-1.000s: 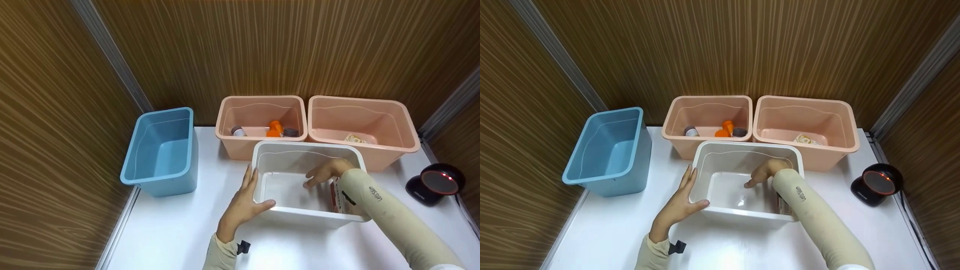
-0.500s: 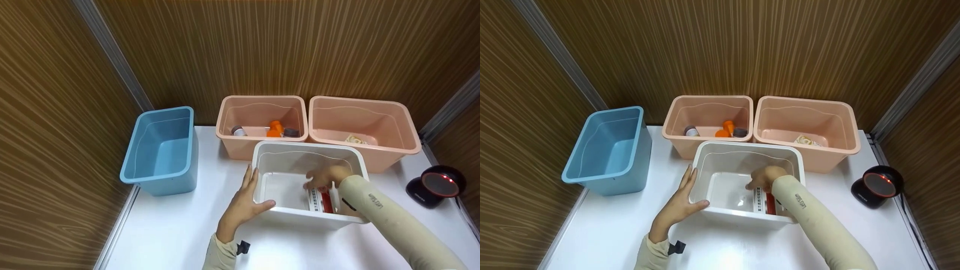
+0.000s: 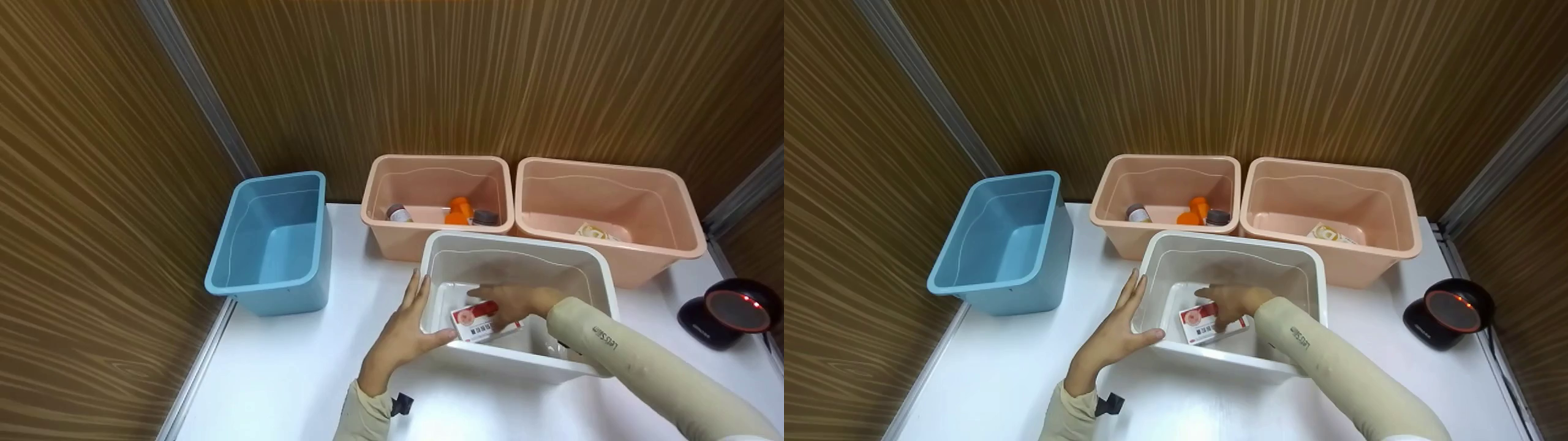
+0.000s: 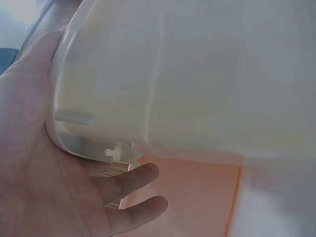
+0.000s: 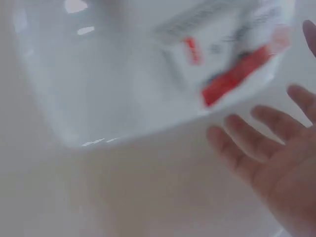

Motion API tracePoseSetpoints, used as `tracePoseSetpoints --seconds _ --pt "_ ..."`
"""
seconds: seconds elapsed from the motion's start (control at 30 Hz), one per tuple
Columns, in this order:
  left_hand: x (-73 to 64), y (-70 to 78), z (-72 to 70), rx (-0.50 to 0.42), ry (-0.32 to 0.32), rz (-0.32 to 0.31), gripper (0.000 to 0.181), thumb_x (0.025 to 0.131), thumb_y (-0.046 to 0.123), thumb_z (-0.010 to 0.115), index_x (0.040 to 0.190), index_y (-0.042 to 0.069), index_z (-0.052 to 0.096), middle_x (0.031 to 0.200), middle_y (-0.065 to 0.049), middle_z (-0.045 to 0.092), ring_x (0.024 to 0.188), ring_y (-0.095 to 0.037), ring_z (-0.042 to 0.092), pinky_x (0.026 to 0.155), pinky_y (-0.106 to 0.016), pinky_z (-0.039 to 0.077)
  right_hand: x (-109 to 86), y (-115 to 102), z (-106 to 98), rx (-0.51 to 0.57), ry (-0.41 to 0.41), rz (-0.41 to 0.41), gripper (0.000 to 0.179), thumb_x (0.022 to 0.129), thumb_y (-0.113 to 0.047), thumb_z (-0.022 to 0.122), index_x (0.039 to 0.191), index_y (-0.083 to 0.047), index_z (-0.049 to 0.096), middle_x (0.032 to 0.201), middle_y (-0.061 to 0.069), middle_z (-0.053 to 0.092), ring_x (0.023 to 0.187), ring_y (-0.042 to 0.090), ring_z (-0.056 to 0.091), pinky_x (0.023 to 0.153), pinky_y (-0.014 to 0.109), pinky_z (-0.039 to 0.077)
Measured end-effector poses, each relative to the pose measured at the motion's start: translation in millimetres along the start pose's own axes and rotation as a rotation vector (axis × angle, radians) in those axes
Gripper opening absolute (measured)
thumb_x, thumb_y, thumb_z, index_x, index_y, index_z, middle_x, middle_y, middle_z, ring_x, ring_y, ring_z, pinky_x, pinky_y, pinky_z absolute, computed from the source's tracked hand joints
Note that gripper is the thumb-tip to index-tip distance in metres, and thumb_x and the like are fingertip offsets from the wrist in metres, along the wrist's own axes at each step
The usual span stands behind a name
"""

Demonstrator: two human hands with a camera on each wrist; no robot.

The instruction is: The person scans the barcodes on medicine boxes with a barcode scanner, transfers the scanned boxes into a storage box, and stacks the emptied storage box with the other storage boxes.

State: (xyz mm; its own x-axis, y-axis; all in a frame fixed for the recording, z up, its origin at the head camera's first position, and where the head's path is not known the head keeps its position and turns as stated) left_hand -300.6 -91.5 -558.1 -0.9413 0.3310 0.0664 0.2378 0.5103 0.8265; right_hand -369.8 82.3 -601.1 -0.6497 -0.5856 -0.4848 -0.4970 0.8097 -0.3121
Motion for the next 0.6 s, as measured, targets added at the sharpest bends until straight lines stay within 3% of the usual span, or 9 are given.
tracePoseSetpoints --seconds 0.1,0.27,0.37,0.6 --pt "0.1 2.0 -0.5 0.003 -0.004 0.002 0.108 0.072 0.067 0.066 0.153 0.026 0.007 0.153 0.021 -0.017 0.126 -0.029 0.039 0.097 -0.042 0.038 -4.7 3 6 -0.112 -0.018 0.048 0.099 0.067 -0.026 0.086 0.149 -0.034 0.030 0.152 0.006 0.029 0.127 0.036 0.033 0.099 0.062 0.027" --pt "-6.5 0.6 -8.5 0.010 0.028 0.028 0.108 0.074 0.063 0.068 0.153 0.021 0.008 0.154 0.017 -0.016 0.128 -0.031 0.037 0.097 -0.041 0.038 4.7 -26 26 -0.421 -0.003 -0.143 0.122 0.056 -0.038 0.089 0.152 -0.033 0.014 0.154 0.016 0.021 0.127 0.045 0.036 0.095 0.061 0.034" --pt "-6.1 1.0 -7.6 -0.002 0.026 0.047 0.107 0.075 0.061 0.068 0.153 0.021 0.006 0.154 0.017 -0.017 0.131 -0.029 0.032 0.099 -0.041 0.037 10.5 -33 35 -0.573 0.023 -0.210 0.123 0.057 -0.047 0.087 0.152 -0.034 0.010 0.153 0.015 0.021 0.123 0.041 0.042 0.092 0.059 0.038" --pt "0.2 4.0 -0.2 -0.019 0.008 0.046 0.108 0.075 0.063 0.067 0.153 0.025 0.003 0.153 0.019 -0.019 0.133 -0.030 0.030 0.101 -0.040 0.035 13.0 -28 40 -0.678 0.079 -0.271 0.107 0.070 -0.055 0.076 0.152 -0.036 0.011 0.153 0.015 0.023 0.109 0.036 0.053 0.086 0.056 0.044"
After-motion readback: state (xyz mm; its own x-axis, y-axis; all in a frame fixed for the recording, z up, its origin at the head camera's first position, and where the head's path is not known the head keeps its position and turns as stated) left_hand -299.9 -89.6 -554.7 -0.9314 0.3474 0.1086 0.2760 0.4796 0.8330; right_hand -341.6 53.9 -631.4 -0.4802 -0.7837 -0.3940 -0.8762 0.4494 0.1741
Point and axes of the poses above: each hand's wrist, its own x-axis towards the middle knuckle, its own z-axis out of the palm, y = z × x, the point moved 9 cm from there along x, towards the middle knuckle
